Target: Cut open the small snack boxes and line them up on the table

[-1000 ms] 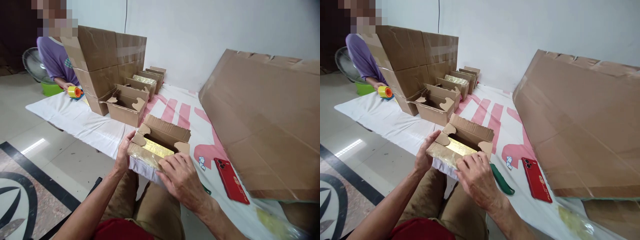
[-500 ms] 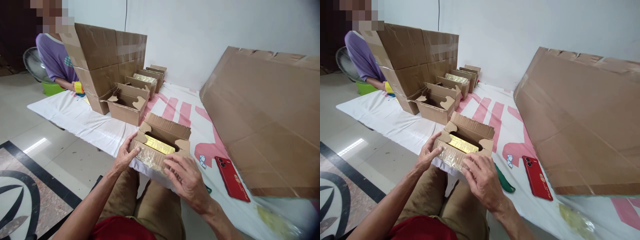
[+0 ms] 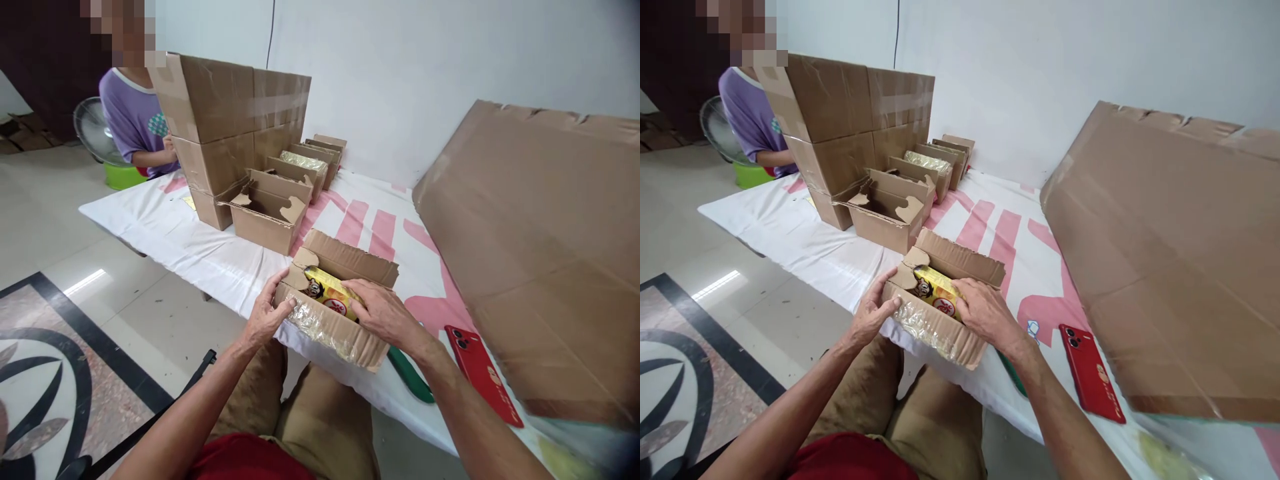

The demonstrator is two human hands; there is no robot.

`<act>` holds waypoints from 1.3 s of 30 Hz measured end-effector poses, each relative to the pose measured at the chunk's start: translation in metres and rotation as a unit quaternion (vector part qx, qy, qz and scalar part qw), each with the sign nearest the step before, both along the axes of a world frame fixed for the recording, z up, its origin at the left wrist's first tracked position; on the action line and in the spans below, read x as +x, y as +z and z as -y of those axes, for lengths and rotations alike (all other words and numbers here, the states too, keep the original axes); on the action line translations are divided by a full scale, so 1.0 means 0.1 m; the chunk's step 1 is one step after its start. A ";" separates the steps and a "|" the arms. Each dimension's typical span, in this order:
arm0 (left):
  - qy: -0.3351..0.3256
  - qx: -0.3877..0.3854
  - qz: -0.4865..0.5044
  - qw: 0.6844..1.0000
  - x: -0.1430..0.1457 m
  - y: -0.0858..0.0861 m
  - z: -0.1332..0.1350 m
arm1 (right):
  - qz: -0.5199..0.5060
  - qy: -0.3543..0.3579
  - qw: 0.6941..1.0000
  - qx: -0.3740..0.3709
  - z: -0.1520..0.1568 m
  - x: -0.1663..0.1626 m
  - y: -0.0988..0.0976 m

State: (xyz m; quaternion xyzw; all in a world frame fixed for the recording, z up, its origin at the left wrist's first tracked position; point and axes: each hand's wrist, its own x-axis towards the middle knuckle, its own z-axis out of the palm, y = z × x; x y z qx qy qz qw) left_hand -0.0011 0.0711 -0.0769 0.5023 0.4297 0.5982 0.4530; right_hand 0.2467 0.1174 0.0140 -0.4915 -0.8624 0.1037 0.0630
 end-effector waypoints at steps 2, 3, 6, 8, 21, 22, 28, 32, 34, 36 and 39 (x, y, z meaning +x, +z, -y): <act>0.001 0.001 -0.004 1.000 0.01 -0.01 -0.01 | -0.003 -0.012 1.000 0.023 0.01 0.00 -0.08; 0.005 0.000 -0.006 1.000 0.02 -0.02 -0.01 | -0.007 -0.013 0.999 0.036 0.01 0.01 -0.11; 0.016 -0.001 -0.008 1.000 0.03 -0.04 -0.01 | -0.025 -0.003 0.997 0.072 -0.01 0.04 -0.18; 0.021 0.002 -0.005 1.000 0.04 -0.06 -0.02 | -0.044 0.001 0.995 0.085 -0.03 0.04 -0.20; 0.029 0.007 0.030 0.999 0.11 -0.03 -0.10 | -0.330 -0.053 0.914 0.228 0.03 0.06 -0.13; 0.027 0.004 0.033 0.999 0.11 -0.03 -0.10 | -0.346 -0.073 0.909 0.221 0.05 0.06 -0.11; 0.038 -0.010 0.019 0.999 0.09 0.05 -0.07 | -0.464 -0.151 0.850 0.201 0.15 0.12 0.10; 0.032 -0.018 0.030 0.999 0.08 0.09 -0.05 | -0.585 -0.189 0.755 0.229 0.23 0.20 0.23; 0.033 -0.015 0.048 0.998 0.06 0.07 -0.04 | -0.651 -0.200 0.703 0.206 0.29 0.21 0.30; 0.045 -0.011 0.056 0.997 0.03 0.07 -0.03 | -0.689 -0.206 0.676 0.163 0.37 0.20 0.36; 0.082 0.010 0.050 0.995 -0.04 0.13 0.02 | -0.700 -0.209 0.673 0.119 0.47 0.17 0.42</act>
